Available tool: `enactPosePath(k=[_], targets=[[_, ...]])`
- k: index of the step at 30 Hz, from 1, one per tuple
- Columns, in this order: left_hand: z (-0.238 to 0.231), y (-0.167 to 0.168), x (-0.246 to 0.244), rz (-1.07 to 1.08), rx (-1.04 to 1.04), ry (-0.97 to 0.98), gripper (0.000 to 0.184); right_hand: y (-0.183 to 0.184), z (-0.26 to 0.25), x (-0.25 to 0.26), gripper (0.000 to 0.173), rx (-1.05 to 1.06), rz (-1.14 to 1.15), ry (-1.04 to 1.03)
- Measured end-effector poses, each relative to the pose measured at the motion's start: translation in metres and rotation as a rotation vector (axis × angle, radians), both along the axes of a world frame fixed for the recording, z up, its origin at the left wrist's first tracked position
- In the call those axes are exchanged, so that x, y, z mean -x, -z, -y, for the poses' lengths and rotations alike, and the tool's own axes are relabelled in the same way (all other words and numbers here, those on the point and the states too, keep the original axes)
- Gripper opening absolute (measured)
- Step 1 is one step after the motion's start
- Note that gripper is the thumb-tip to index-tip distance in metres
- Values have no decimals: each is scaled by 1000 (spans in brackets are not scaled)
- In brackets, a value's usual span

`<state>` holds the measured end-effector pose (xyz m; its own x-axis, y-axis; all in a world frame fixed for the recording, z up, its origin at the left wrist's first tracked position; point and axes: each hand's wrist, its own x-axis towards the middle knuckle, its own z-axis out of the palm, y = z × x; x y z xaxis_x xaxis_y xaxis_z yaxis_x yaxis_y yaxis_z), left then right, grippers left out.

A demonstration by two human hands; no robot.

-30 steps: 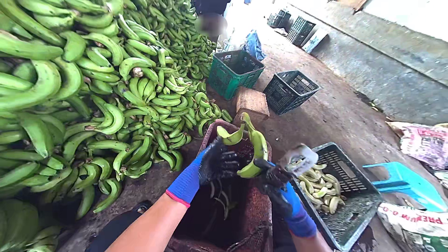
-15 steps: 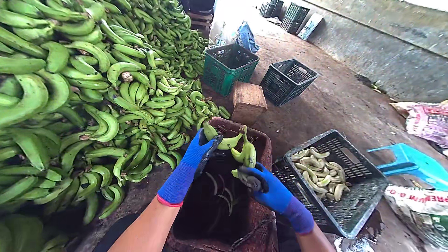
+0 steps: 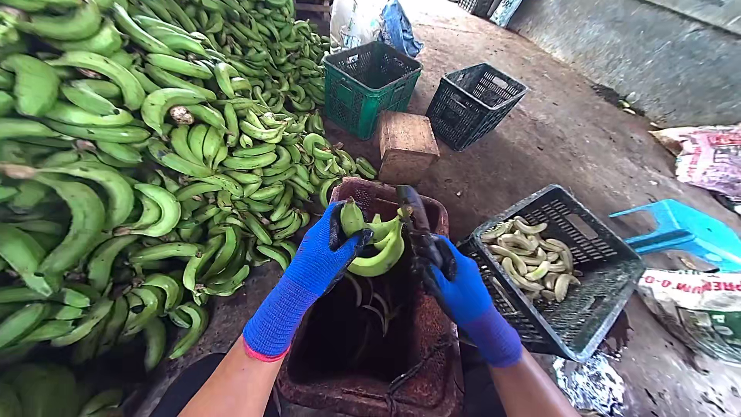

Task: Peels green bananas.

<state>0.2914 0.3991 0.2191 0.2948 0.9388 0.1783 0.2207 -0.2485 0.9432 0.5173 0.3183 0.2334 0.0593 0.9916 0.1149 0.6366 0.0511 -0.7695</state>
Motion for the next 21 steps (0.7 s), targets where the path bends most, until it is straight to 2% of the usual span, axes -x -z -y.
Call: enactPosePath(k=[3,7,8,10,11,12,14,16,17,19,21], targets=[[3,2,-6,-97,-47,25,55,0,-11,-3,42,193,73,1],[5,0,-10,-170,-106,36,53,7,-6,-7,37,-74,-34,9],[5,2,-8,-149,-125,44,52,2,-6,-9,37,36,33,-18],[4,7,-4,-14,-112,91,50,-2,-17,-10,42,551,191,-114],[0,7,-1,88,-94,132,49,3,-23,-11,44,695,216,-150],[-4,6,3,189,-62,175,48,7,-23,-13,43,708,184,-167],[-5,3,9,324,46,211,52,15,-17,-20,42,515,28,-187],[-2,-3,13,315,141,192,63,24,-12,-23,47,284,-71,-232],[-1,-4,13,278,164,170,66,26,-11,-24,49,189,-67,-269],[-4,-3,12,233,176,143,59,28,-8,-21,51,21,30,-322],[-10,5,10,323,198,99,51,28,-3,-17,52,-149,133,-358]])
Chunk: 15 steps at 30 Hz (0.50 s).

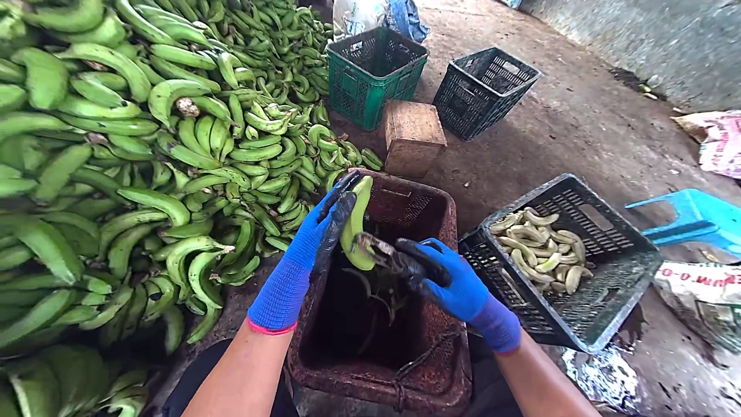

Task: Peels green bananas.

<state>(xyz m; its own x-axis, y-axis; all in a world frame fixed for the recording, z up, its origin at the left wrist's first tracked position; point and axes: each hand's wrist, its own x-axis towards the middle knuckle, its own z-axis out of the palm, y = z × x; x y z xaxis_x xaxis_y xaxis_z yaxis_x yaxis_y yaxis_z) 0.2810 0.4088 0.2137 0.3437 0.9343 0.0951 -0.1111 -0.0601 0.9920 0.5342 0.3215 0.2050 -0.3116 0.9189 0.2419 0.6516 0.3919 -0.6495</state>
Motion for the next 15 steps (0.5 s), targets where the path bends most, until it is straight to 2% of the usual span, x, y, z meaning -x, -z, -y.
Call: enactPosePath(k=[4,8,12,14,15], targets=[[10,-4,-9,48,82,-76,43,4,-1,9,51,-249,106,-47],[35,-15,-25,28,64,-91,37,-2,-14,11,44,-325,187,160],[34,-16,-23,85,197,35,40,-19,-30,-10,57,-107,175,460],[28,-13,-15,179,255,143,41,-20,-30,-22,59,-48,103,458],[25,-12,-12,199,255,130,41,-18,-25,-24,60,-60,61,394]])
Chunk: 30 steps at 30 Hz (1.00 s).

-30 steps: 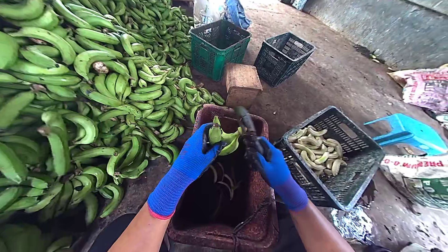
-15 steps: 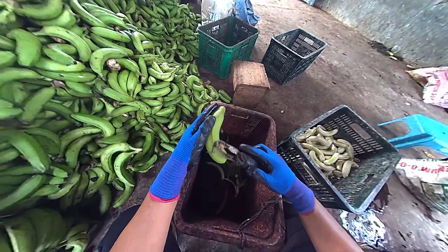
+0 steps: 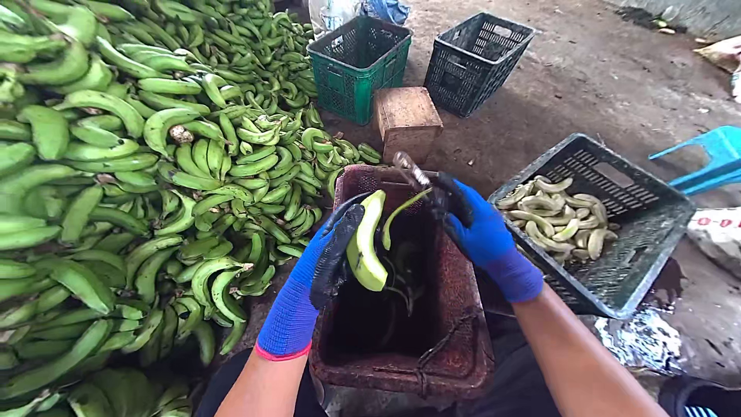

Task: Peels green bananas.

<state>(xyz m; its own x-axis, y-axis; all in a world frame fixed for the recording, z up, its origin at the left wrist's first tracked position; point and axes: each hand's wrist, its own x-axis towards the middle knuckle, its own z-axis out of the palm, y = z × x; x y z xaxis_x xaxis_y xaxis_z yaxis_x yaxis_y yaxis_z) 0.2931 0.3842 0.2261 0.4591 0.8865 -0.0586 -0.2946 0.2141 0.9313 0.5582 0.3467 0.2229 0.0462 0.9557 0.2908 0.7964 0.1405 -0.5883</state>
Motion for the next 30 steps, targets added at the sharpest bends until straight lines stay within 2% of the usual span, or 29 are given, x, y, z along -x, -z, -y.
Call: enactPosePath(k=[3,5,7,9,12,17,21,23,25,28,30], targets=[[-7,1,1,-109,-161,-252,40,9,17,11,53,5,-42,-310],[-4,1,-3,-186,-240,-354,41,15,20,23,50,-7,-3,-461],[6,0,-7,-214,-254,-283,40,13,12,26,45,-65,57,-426],[15,-6,-9,-326,-275,-192,41,5,-1,17,50,-193,154,-271],[16,-12,-9,-463,-273,-117,43,-7,-10,3,56,-209,246,-72],[6,5,-12,-322,-197,-154,43,4,1,20,56,-90,125,-104],[9,1,-15,-374,-219,-6,45,1,-5,11,52,-126,171,-8],[3,9,-16,-322,-199,28,46,-7,-7,0,54,-95,161,64],[-1,13,-17,-229,-156,-49,46,-6,-4,-2,55,-84,124,7],[-5,13,-14,-220,-124,-284,44,9,10,19,53,-21,70,-227],[-6,13,-14,-123,-108,-420,41,20,16,31,51,-41,84,-369]])
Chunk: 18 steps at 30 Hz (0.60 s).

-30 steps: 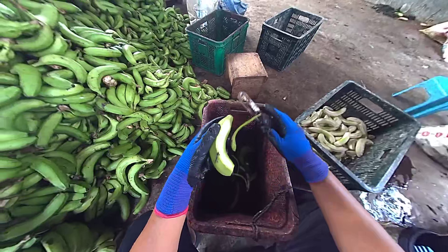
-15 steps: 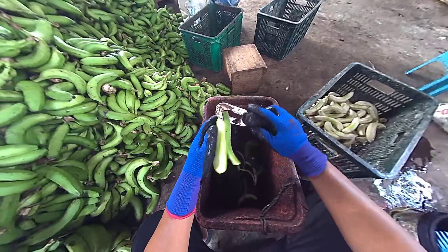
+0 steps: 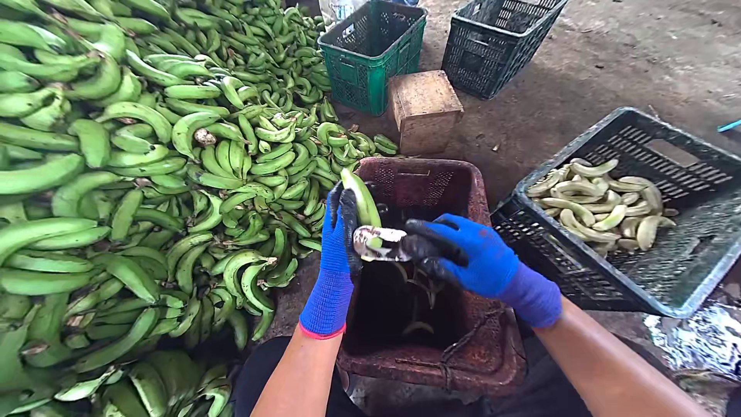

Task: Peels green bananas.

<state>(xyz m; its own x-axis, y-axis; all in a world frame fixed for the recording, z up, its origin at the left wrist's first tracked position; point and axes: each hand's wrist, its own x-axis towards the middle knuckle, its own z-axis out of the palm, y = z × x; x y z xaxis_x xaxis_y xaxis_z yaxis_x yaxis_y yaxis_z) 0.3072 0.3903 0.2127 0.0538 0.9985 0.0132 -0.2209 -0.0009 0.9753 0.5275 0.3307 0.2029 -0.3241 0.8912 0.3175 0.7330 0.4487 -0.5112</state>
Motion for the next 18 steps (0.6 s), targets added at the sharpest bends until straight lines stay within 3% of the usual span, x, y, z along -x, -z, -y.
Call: enactPosePath(k=[2,4,8,10,12,16,18], targets=[[2,-3,-4,91,-28,-78,41,2,1,4,50,-79,17,-47],[7,-3,-5,109,-48,-33,39,-4,-5,1,49,-146,42,-26],[16,-11,-2,-98,34,390,38,-20,-25,-24,51,-106,42,180],[17,-11,-4,-150,57,491,38,-22,-32,-34,51,-53,37,280],[11,0,-5,-88,68,369,40,-18,-25,-28,51,-65,37,244],[-3,12,1,247,88,-24,40,-2,-5,6,50,-169,86,33],[0,4,-2,232,67,-131,42,-3,-6,10,48,-201,99,39]])
